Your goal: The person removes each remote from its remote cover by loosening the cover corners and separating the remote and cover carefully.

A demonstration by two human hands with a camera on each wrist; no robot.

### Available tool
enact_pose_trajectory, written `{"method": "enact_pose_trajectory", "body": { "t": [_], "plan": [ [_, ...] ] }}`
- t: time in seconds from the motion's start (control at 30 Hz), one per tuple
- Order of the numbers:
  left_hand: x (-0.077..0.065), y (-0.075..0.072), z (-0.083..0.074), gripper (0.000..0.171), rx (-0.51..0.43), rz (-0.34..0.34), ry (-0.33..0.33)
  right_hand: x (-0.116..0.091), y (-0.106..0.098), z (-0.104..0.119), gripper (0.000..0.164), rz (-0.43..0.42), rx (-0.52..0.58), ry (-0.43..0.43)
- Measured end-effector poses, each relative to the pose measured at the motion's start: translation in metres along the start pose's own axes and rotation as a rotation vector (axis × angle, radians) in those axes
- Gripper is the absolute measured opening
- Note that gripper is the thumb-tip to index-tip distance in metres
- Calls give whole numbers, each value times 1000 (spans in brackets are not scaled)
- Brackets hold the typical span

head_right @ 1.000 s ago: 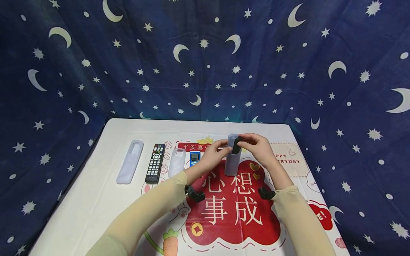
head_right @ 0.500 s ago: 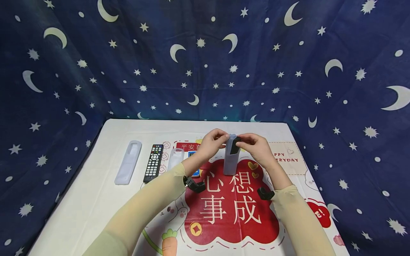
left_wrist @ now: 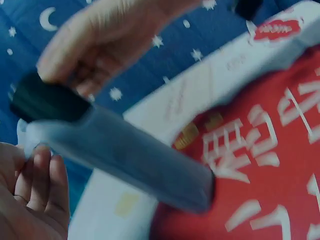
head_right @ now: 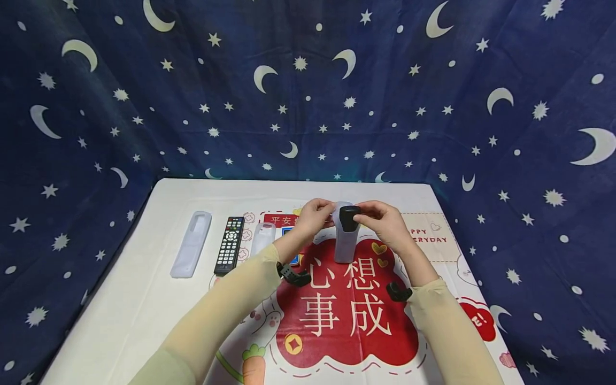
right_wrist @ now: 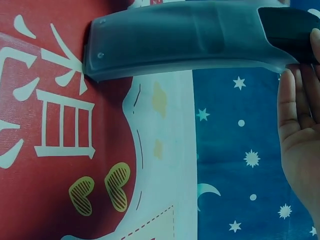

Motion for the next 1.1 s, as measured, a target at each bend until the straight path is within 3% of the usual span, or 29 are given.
{"method": "enact_pose_trajectory", "body": {
  "t": [0.23, 0.43, 0.5, 0.6, 0.77, 0.87, 1.1],
  "plan": [
    [1, -4, 34, 15, 230, 12, -75, -4, -1, -1, 41, 7, 13, 1],
    [-1, 2, 43, 10, 550, 70, -79, -3, -1, 0, 38, -2, 6, -1],
    [-2, 4, 44, 11, 618, 95, -90, -3, -2, 0, 37, -4, 12, -8],
    [-3, 6, 49, 11, 626, 109, -105, -4, -2, -2, 36, -5, 27, -12],
    [-1, -2, 55, 13, 481, 93, -99, -2, -1, -4, 39, 2, 29, -4],
    [-1, -8, 51, 18, 422, 97, -86, -3, -3, -4, 39, -3, 32, 8],
    [-5, -18, 26, 22, 533, 46, 27, -2, -4, -5, 39, -13, 40, 15]
  ]
}}
Point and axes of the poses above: each hand's wrist, its own x-axis towards the middle knuckle, its own y-axis out of the palm, z = x × y, the point moved 8 cm from there along x, towards the middle knuckle, and after that the axes turned 2 degrees about -y, right-handed, at the moved point
